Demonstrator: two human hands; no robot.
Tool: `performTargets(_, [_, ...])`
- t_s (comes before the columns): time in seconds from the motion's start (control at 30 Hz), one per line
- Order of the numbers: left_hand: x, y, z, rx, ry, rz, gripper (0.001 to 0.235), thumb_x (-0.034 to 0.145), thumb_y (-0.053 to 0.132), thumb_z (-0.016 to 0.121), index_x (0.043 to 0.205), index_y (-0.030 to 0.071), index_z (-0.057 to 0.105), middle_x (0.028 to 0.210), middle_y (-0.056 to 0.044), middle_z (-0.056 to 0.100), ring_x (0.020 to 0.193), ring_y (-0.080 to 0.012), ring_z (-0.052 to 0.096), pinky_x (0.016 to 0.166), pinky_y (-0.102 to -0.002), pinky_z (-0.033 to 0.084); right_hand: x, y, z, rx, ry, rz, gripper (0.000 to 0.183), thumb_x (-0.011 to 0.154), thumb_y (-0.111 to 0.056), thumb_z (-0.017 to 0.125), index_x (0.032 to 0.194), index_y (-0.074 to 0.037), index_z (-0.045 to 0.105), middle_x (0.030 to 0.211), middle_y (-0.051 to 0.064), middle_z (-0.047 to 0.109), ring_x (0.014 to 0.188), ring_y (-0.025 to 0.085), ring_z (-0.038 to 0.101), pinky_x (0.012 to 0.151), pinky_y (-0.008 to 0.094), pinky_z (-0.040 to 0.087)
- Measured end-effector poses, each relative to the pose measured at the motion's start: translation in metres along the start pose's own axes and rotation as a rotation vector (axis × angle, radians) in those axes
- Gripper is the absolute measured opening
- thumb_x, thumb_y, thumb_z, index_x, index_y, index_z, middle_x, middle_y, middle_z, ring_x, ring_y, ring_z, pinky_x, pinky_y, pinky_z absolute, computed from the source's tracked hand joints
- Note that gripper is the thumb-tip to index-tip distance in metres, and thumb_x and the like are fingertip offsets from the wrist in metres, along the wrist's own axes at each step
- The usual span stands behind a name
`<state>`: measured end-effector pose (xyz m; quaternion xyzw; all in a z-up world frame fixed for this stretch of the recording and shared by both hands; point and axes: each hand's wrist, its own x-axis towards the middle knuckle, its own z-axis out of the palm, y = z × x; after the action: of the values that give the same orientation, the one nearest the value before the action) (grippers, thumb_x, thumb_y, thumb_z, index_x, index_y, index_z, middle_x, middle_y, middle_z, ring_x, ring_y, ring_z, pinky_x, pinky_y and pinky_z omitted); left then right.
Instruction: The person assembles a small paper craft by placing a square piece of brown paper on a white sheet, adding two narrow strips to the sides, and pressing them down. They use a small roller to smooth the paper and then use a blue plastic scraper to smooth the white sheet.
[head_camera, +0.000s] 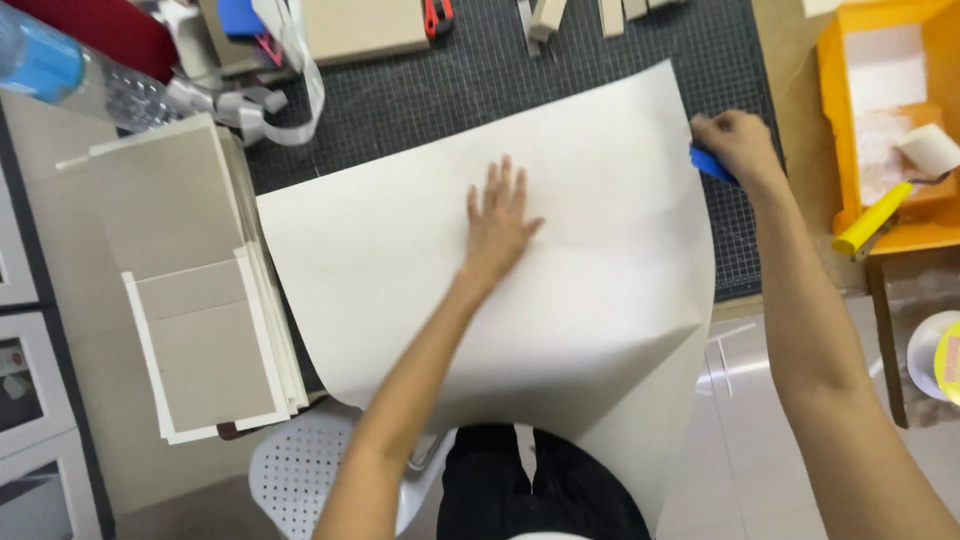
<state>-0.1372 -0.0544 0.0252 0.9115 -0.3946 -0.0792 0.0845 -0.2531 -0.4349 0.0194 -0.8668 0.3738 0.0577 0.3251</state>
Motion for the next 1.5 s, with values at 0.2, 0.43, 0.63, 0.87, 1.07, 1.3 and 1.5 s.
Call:
performTargets(0.2, [-0.053, 0.057, 0.061, -0.017, 0.14, 0.021, 0.077, 0.102, 0.056, 0.044, 0.159, 0.009, 0.024, 0.166, -0.023, 0.011, 0.155, -0.0366, 0.014, 0.118, -0.062, 0.024, -0.157, -0.099, -0.044, -0.166, -0.158, 0.434, 0.069, 0.107, -0.061, 0.035, 0.133, 0.0, 0.055, 0.129, 0.025, 0.059, 0.116, 0.039, 0.059, 0.098, 0.052, 0.048])
performTargets(0.43, [-0.122, 0.031, 0.044, -0.219, 0.147, -0.145, 0.065, 0.103, 0.05, 0.044, 0.159, 0.019, 0.032, 0.168, -0.016, 0.013, 0.156, -0.0318, 0.011, 0.116, -0.062, 0.019, -0.303, -0.02, -0.015, -0.092, -0.159, 0.578, 0.047, 0.095, -0.045, 0.054, 0.118, -0.01, 0.075, 0.116, 0.017, 0.073, 0.114, 0.036, 0.061, 0.097, 0.044, 0.044])
performTargets(0.63, [-0.292, 0.011, 0.007, -0.669, 0.636, -1.001, 0.047, 0.092, 0.01, 0.066, 0.128, -0.001, 0.038, 0.129, -0.018, 0.04, 0.12, -0.0323, 0.046, 0.111, -0.045, 0.037, -0.305, 0.038, 0.023, -0.208, -0.065, 0.366, 0.03, 0.09, -0.027, 0.053, 0.102, -0.006, 0.071, 0.087, 0.024, 0.071, 0.086, 0.046, 0.063, 0.073, 0.052, 0.046])
performTargets(0.87, [-0.36, -0.1, 0.094, -1.178, 0.201, -1.163, 0.088, 0.083, 0.045, 0.067, 0.147, -0.003, 0.03, 0.158, -0.019, 0.032, 0.147, -0.029, 0.032, 0.121, -0.04, 0.025, -0.272, 0.041, -0.033, -0.105, -0.351, 0.365, 0.04, 0.094, -0.039, 0.065, 0.113, -0.007, 0.077, 0.113, 0.014, 0.073, 0.094, 0.031, 0.065, 0.086, 0.041, 0.045])
performTargets(1.07, [-0.387, -0.127, 0.109, -1.253, 0.588, -0.88, 0.02, 0.098, 0.032, 0.068, 0.095, 0.014, 0.061, 0.09, 0.003, 0.062, 0.085, -0.0061, 0.054, 0.081, -0.021, 0.043, -0.24, 0.083, -0.056, 0.085, -0.535, 0.312, 0.021, 0.095, -0.022, 0.069, 0.093, -0.003, 0.079, 0.065, 0.014, 0.062, 0.049, 0.019, 0.05, 0.041, 0.031, 0.037])
performTargets(1.3, [-0.384, -0.109, 0.042, -1.142, 0.689, -1.031, 0.026, 0.096, 0.035, 0.074, 0.097, 0.011, 0.065, 0.092, 0.005, 0.063, 0.088, -0.0065, 0.055, 0.081, -0.023, 0.047, -0.22, 0.113, -0.062, 0.194, -0.689, 0.253, 0.022, 0.091, -0.02, 0.074, 0.089, 0.002, 0.076, 0.063, 0.013, 0.058, 0.048, 0.018, 0.046, 0.042, 0.028, 0.036])
performTargets(1.5, [-0.363, -0.098, 0.012, -0.964, 0.574, -1.125, 0.024, 0.103, 0.037, 0.075, 0.098, 0.014, 0.069, 0.088, -0.001, 0.066, 0.083, -0.0102, 0.059, 0.078, -0.027, 0.051, -0.207, 0.159, -0.035, 0.357, -0.601, 0.197, 0.014, 0.084, -0.005, 0.072, 0.085, 0.009, 0.072, 0.039, 0.02, 0.048, 0.023, 0.024, 0.043, 0.024, 0.029, 0.03])
